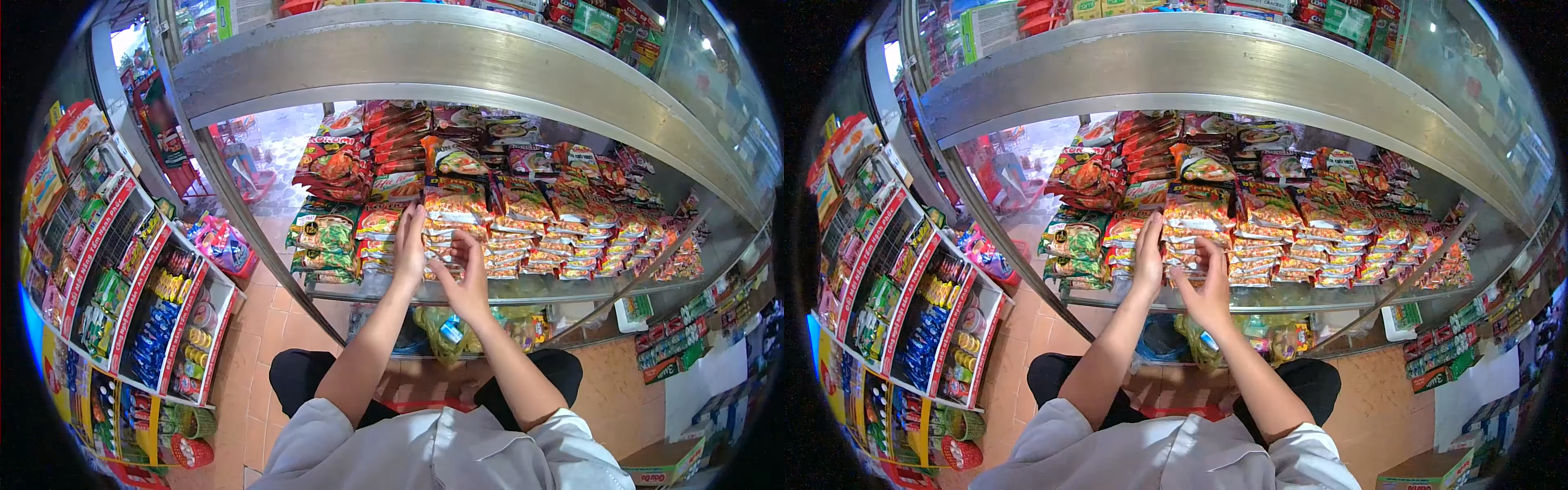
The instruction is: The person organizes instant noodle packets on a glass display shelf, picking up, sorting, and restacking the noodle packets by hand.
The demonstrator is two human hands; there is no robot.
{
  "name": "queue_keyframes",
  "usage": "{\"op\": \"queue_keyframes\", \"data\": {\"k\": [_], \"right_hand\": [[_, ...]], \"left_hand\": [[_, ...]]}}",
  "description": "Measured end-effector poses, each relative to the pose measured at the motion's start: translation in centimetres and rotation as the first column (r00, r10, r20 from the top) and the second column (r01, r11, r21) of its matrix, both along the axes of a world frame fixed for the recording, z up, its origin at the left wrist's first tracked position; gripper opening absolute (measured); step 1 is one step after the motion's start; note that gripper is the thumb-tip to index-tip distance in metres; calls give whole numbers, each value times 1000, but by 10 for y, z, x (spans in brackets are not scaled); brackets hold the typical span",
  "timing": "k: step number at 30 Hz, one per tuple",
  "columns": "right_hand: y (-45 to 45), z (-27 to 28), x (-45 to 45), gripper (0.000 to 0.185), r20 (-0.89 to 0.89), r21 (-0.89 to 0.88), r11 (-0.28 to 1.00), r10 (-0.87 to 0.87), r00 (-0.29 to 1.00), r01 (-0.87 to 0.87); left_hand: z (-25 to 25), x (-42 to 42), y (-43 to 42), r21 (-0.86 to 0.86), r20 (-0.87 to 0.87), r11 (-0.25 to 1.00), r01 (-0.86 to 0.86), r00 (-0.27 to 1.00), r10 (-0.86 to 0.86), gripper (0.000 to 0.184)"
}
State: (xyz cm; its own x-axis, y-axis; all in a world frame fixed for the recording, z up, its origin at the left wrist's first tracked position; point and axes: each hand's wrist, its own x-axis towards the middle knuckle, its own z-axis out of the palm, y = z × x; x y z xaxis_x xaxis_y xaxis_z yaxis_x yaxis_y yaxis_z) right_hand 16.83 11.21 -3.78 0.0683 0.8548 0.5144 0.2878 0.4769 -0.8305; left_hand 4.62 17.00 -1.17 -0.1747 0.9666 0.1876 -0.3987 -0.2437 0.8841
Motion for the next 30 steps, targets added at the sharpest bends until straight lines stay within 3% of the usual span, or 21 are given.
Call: {"op": "queue_keyframes", "data": {"k": [2,6,8,9,11,14,15,17,18,20,21,24,30], "right_hand": [[9,1,2,68,67,75,997,-12,998,7],[13,-2,6,66,5,22,999,32,999,-32],[8,0,11,54,53,12,1000,-15,998,15],[3,12,12,35,47,23,997,-75,996,74],[-4,38,17,23,29,89,991,-101,994,98],[9,68,24,20,282,560,817,-343,896,137],[14,73,25,33,341,560,820,-357,869,117],[24,85,25,47,495,584,803,-467,733,116],[30,84,26,56,543,540,835,-445,712,109],[46,74,29,55,584,544,833,-462,667,100],[48,73,28,55,621,551,830,-479,621,90],[49,72,29,45,616,545,834,-472,631,92],[49,75,31,31,571,570,820,-443,691,53]], "left_hand": [[4,-3,-5,-10,14,1000,16,1000,-15,67],[8,-6,-15,-6,2,1000,19,1000,-19,64],[-2,-9,-23,76,-12,997,3,1000,-2,63],[-8,-11,-28,156,-27,988,-11,1000,15,62],[-8,-14,-47,125,-17,992,5,1000,-2,59],[-15,-15,-68,57,-12,996,-71,997,72,54],[-11,-14,-76,56,-13,996,-70,997,71,54],[-8,-11,-94,-150,93,988,27,996,-13,57],[-20,-12,-97,-141,199,981,130,975,-100,57],[-13,-15,-114,-194,320,884,425,879,-352,58],[-11,-15,-123,-197,320,849,490,851,-417,61],[0,-17,-139,-166,400,792,587,774,-490,63],[9,-25,-139,-139,593,769,623,675,-439,69]]}}
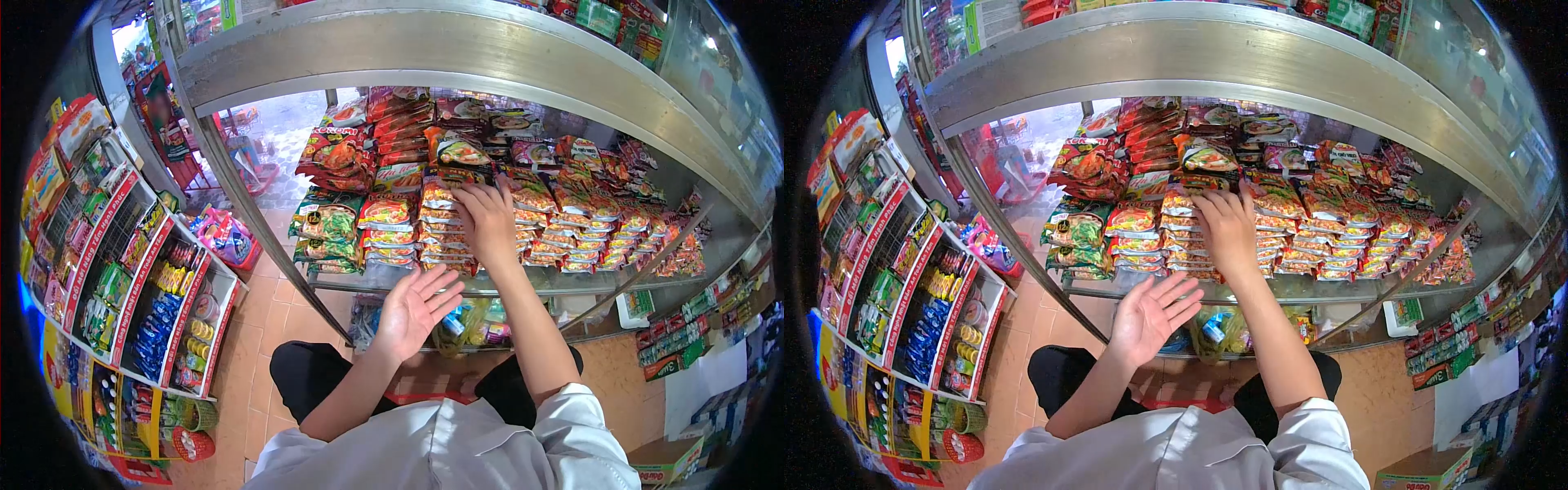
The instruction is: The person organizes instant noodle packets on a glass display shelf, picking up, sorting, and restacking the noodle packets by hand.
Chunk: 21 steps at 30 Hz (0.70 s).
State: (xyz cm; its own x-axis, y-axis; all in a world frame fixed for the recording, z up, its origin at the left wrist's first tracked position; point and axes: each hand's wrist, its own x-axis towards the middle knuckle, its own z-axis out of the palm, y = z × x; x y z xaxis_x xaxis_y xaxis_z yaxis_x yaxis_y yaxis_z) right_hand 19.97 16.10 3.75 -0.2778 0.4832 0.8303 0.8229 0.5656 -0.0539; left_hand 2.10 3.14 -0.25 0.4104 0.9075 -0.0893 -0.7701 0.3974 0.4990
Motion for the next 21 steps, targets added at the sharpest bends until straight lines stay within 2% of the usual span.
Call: {"op": "queue_keyframes", "data": {"k": [2,3,4,6,10,11,13,14,16,19,21], "right_hand": [[-11,5,2,27,-75,13,997,80,994,-79],[-18,7,2,27,-73,15,997,79,994,-78],[-28,9,3,28,-89,-24,994,104,991,-107],[-51,12,5,33,-118,-86,984,148,982,-158],[-109,17,3,42,-43,-132,973,185,982,-189],[-121,14,2,44,-28,-156,965,208,978,-209],[-140,2,-4,45,1,-170,954,251,968,-247],[-147,-5,-6,45,16,-185,948,267,963,-260],[-152,-10,-8,40,34,-145,961,242,970,-235],[-149,-2,-2,26,-110,-211,925,299,948,-317],[-137,15,0,24,-160,-190,934,274,948,-302]], "left_hand": [[-1,-3,3,-35,26,999,-1,1000,2,71],[-4,-5,5,-64,91,998,23,996,-17,74],[-5,-7,7,-90,157,995,49,987,-34,77],[-6,-7,7,-111,176,992,57,984,-37,81],[-9,-9,11,-134,217,986,102,974,-71,90],[-7,-9,10,-86,212,991,98,974,-78,87],[-6,-10,10,-140,188,989,46,982,-19,77],[1,-9,6,-118,175,993,12,985,9,67],[-1,-9,5,-118,156,993,19,988,-1,64],[-14,-9,5,-125,142,992,28,990,-10,58],[-21,-8,3,-69,186,996,51,982,-38,57]]}}
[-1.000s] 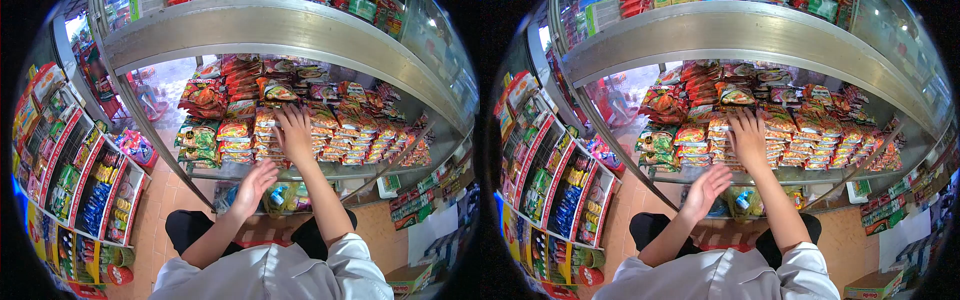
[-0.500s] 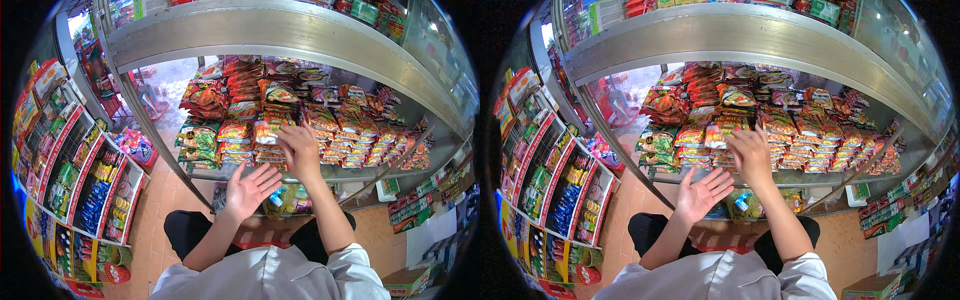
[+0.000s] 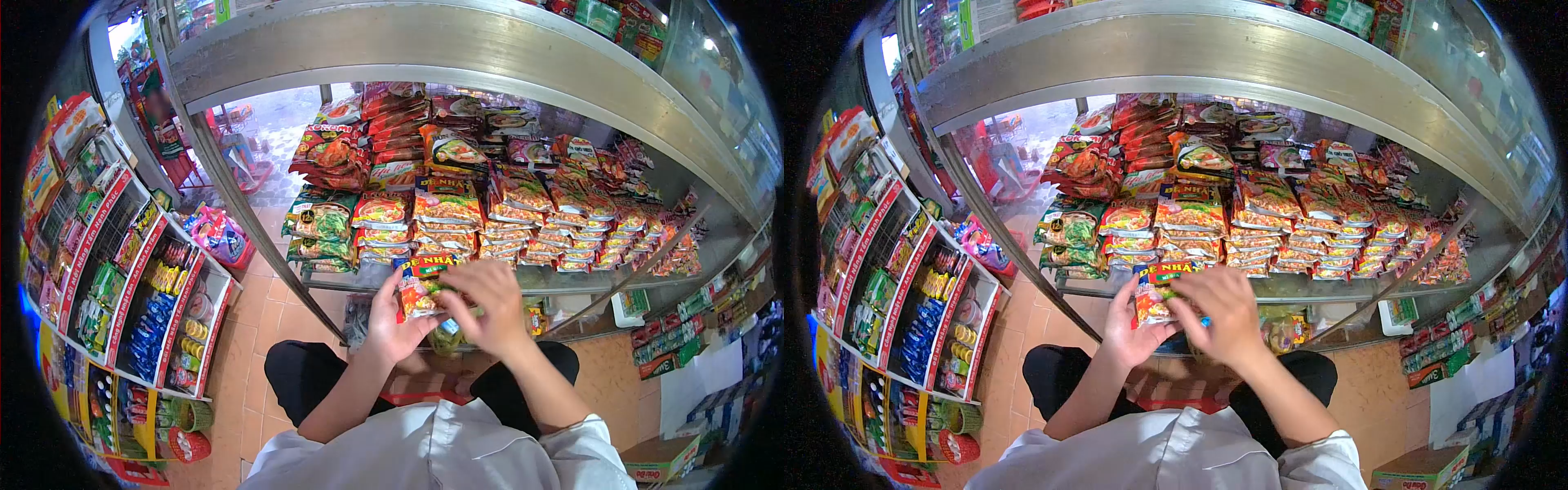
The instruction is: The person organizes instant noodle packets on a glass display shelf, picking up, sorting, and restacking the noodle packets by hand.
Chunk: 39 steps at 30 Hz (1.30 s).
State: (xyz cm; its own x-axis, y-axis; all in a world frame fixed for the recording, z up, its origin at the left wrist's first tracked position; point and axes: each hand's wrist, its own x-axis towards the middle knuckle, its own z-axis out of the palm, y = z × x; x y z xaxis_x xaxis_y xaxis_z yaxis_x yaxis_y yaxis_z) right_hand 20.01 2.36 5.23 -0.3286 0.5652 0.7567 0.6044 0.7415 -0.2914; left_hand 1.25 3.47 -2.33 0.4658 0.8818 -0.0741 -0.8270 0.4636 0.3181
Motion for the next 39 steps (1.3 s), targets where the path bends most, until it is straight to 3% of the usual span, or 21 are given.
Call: {"op": "queue_keyframes", "data": {"k": [3,6,7,10,12,14,20,22,26,29,33,34,36,39], "right_hand": [[43,9,1,16,-34,59,998,-25,999,27],[89,7,3,29,56,-14,999,-33,998,34],[106,4,5,42,206,57,998,-52,977,41],[139,-15,5,57,371,131,983,-170,913,130],[150,-28,8,57,455,59,985,-171,874,162],[157,-35,11,56,469,110,979,-203,859,171],[112,-16,13,50,477,165,975,-209,853,147],[83,0,10,50,458,70,990,-139,878,121],[20,22,3,61,510,79,993,-118,852,91],[-14,17,0,62,583,-3,999,-42,811,55],[-22,9,-1,57,601,7,996,-79,795,93],[-21,12,-1,57,600,7,996,-78,796,92],[-20,27,-1,50,441,-193,980,49,896,41],[8,40,7,38,83,-305,943,165,983,-132]], "left_hand": [[16,5,-7,-30,15,1000,-4,1000,4,57],[18,8,-12,-57,10,998,4,1000,-3,60],[16,8,-12,-64,12,998,15,1000,-14,60],[13,7,-16,-101,5,995,15,1000,-15,58],[17,8,-19,-112,-9,994,-1,1000,0,64],[15,7,-20,-120,-24,993,-2,1000,-1,64],[4,3,-13,-103,-18,995,7,1000,-9,58],[2,2,-10,-97,-20,995,4,1000,-6,59],[3,2,-6,-61,7,998,-21,1000,21,63],[5,4,-4,-51,-19,998,-42,999,41,72],[11,6,-7,-70,-24,998,0,1000,-2,70],[11,5,-7,-94,-41,996,13,999,-17,69],[11,4,-8,-94,-38,996,3,999,-7,67],[18,1,-14,-72,-17,997,17,1000,-19,66]]}}
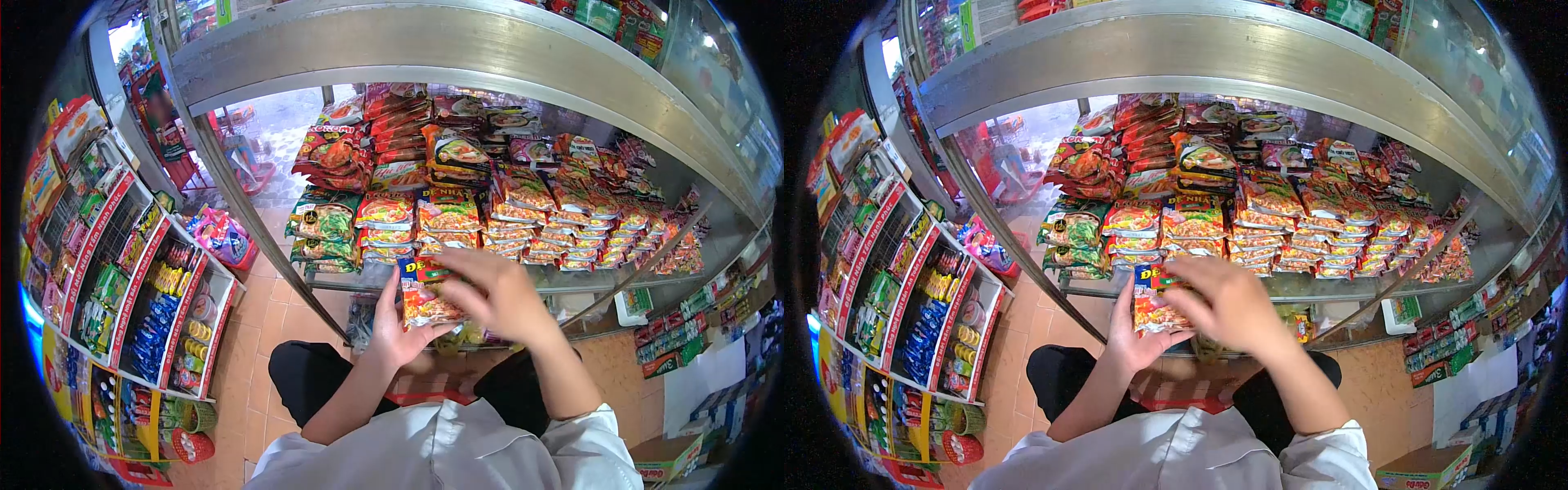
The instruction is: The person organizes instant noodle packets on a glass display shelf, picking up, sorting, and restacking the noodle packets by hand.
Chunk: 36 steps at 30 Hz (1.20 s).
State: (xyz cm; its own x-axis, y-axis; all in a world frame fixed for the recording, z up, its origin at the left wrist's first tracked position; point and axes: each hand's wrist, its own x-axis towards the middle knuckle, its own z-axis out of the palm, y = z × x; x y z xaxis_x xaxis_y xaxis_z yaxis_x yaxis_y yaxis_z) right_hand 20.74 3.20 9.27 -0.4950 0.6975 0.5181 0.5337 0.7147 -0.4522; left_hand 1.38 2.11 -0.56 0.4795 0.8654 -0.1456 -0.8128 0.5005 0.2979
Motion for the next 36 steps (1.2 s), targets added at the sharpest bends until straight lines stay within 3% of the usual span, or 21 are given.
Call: {"op": "queue_keyframes", "data": {"k": [2,3,5,7,8,11,14,15,18,21,23,25,27,32,34,35,36], "right_hand": [[37,-7,8,30,-237,-211,977,-58,970,7],[57,-7,10,26,-214,-143,987,-109,971,80],[92,-16,14,25,-70,-11,992,-125,990,125],[123,-31,12,31,88,83,996,-23,996,16],[131,-35,10,42,166,-55,998,21,986,-12],[152,-78,9,53,323,257,966,-121,939,36],[160,-72,4,51,402,134,990,-101,910,51],[156,-65,5,44,399,154,987,-97,912,38],[156,-56,5,30,234,-22,994,-96,968,104],[154,-38,9,19,94,10,995,-103,990,103],[145,-25,11,21,34,-120,984,-130,991,133],[134,-13,10,21,35,-54,985,-159,987,161],[115,1,9,20,-71,119,985,-119,990,127],[18,45,1,39,72,332,941,-100,992,71],[-8,35,0,30,156,386,922,-84,984,17],[-19,33,-2,33,192,356,934,-32,981,-39],[-25,27,-5,35,184,392,920,-59,981,-18]], "left_hand": [[3,-2,1,-9,46,1000,29,999,-29,69],[7,-3,-1,20,55,999,29,998,-30,71],[16,-3,-3,23,45,1000,19,999,-20,71],[23,-5,-6,13,40,1000,18,999,-19,71],[25,-6,-6,31,39,999,19,999,-21,71],[29,-7,-4,49,48,999,21,999,-23,72],[34,-7,-5,70,51,997,19,998,-22,72],[36,-8,-6,63,49,998,14,999,-17,72],[37,-9,-5,44,51,999,23,998,-25,73],[36,-7,-5,22,42,1000,22,999,-23,74],[33,-6,-5,-3,38,1000,25,999,-25,74],[30,-5,-6,19,59,999,36,998,-37,74],[31,-3,-8,-38,33,999,18,999,-16,75],[25,-5,-5,1,45,999,39,998,-39,75],[24,-4,-4,-66,19,998,23,1000,-22,73],[25,-3,-4,42,15,998,46,999,-47,70],[27,-1,-6,28,0,999,31,1000,-31,69]]}}
